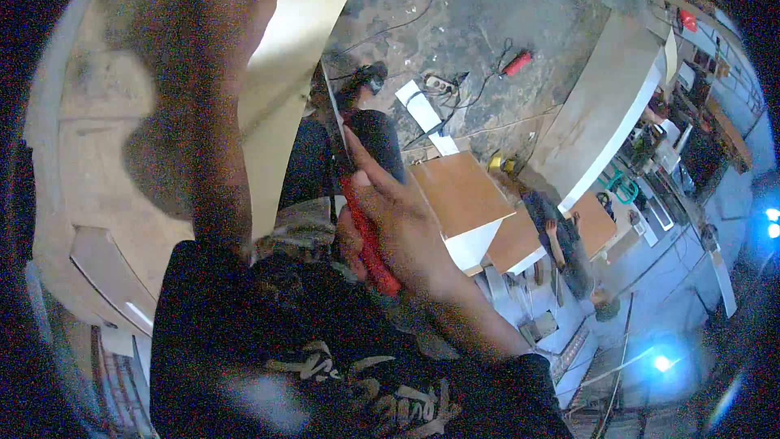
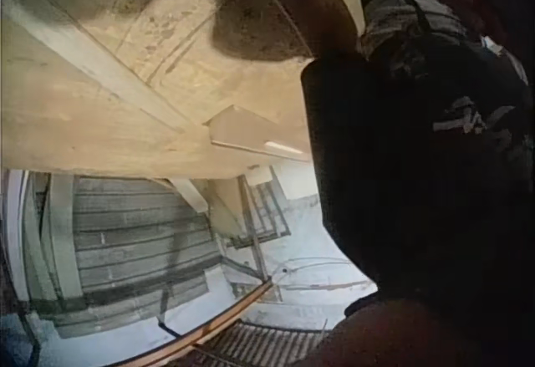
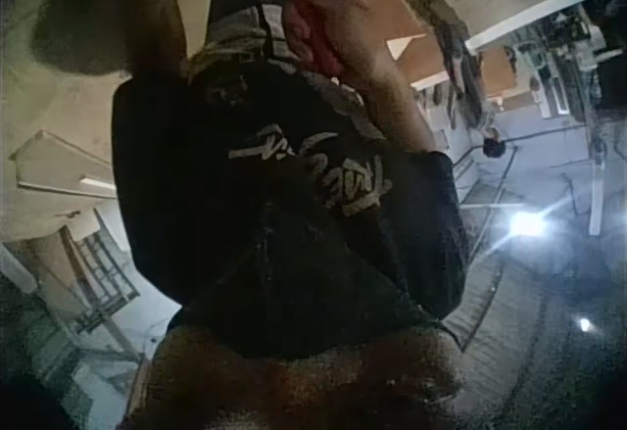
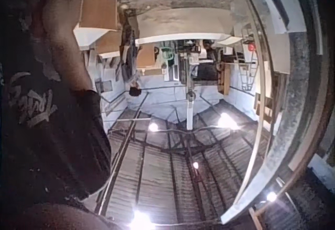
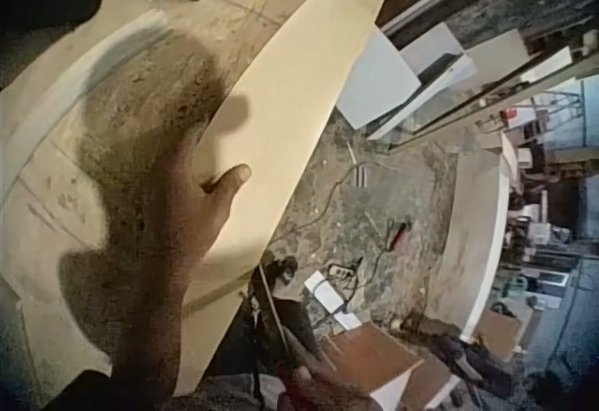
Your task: The person trims the excess material from the edge of a curved wooden board using a utility knife.
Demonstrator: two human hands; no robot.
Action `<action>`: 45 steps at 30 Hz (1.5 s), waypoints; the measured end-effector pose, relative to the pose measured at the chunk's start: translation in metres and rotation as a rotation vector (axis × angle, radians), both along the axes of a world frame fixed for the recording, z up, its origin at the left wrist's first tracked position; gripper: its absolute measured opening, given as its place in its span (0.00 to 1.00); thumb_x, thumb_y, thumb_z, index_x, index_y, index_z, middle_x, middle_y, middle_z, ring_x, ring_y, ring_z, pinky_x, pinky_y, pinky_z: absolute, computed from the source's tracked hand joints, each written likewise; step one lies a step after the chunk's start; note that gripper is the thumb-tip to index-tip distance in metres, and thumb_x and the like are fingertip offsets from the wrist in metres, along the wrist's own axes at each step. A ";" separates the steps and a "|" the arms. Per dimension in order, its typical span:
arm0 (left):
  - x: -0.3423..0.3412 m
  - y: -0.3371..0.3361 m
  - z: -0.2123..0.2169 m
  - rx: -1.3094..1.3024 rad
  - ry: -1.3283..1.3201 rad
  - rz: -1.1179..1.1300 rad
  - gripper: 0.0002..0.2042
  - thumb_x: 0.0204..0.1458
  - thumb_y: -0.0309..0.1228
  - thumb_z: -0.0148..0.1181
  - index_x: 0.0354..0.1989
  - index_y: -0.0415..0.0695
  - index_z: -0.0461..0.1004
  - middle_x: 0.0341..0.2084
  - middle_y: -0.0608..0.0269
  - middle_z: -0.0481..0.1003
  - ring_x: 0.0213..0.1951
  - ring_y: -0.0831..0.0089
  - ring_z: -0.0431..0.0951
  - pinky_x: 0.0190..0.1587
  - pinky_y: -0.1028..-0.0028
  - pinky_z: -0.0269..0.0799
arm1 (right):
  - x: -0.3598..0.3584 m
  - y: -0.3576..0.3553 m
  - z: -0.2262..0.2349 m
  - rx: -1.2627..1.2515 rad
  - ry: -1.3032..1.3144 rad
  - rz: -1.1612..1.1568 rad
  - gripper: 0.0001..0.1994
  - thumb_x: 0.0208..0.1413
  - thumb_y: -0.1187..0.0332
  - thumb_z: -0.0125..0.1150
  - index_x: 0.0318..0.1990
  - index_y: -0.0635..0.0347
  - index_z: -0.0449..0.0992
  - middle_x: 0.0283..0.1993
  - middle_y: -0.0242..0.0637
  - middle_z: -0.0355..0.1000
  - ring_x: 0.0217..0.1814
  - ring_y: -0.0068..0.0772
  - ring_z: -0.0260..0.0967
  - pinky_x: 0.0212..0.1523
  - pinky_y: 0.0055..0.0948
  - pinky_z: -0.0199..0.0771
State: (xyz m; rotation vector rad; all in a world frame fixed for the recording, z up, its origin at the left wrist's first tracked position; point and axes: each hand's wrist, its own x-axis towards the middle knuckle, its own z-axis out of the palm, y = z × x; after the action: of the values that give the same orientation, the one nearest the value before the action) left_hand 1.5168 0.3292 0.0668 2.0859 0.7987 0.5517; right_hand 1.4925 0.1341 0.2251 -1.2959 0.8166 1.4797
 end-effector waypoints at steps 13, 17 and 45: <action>0.009 -0.005 0.020 -0.176 0.109 0.111 0.24 0.50 0.27 0.69 0.54 0.35 0.70 0.48 0.44 0.75 0.52 0.50 0.76 0.55 0.58 0.71 | 0.000 0.050 -0.051 -0.088 -0.175 0.021 0.26 0.72 0.58 0.36 0.75 0.47 0.48 0.18 0.29 0.59 0.11 0.25 0.56 0.11 0.23 0.60; 0.010 -0.007 0.014 -0.229 0.028 0.037 0.19 0.51 0.27 0.68 0.50 0.36 0.71 0.42 0.48 0.77 0.46 0.57 0.78 0.51 0.62 0.72 | 0.034 0.031 -0.099 0.067 -0.151 0.040 0.20 0.71 0.61 0.36 0.67 0.54 0.58 0.21 0.29 0.61 0.11 0.25 0.56 0.12 0.23 0.61; 0.023 -0.033 -0.016 0.665 0.224 -0.419 0.36 0.34 0.35 0.71 0.60 0.50 0.73 0.61 0.58 0.71 0.67 0.52 0.63 0.70 0.48 0.49 | -0.220 -0.277 -0.361 -0.484 -0.099 -0.531 0.19 0.66 0.62 0.53 0.63 0.49 0.66 0.19 0.27 0.63 0.11 0.21 0.57 0.12 0.24 0.62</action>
State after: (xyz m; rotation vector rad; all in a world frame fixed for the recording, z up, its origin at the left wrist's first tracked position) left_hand 1.5402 0.2964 0.0506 2.8686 0.2812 0.3806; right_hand 1.2723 -0.1425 -0.1358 -1.3411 1.3836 0.8152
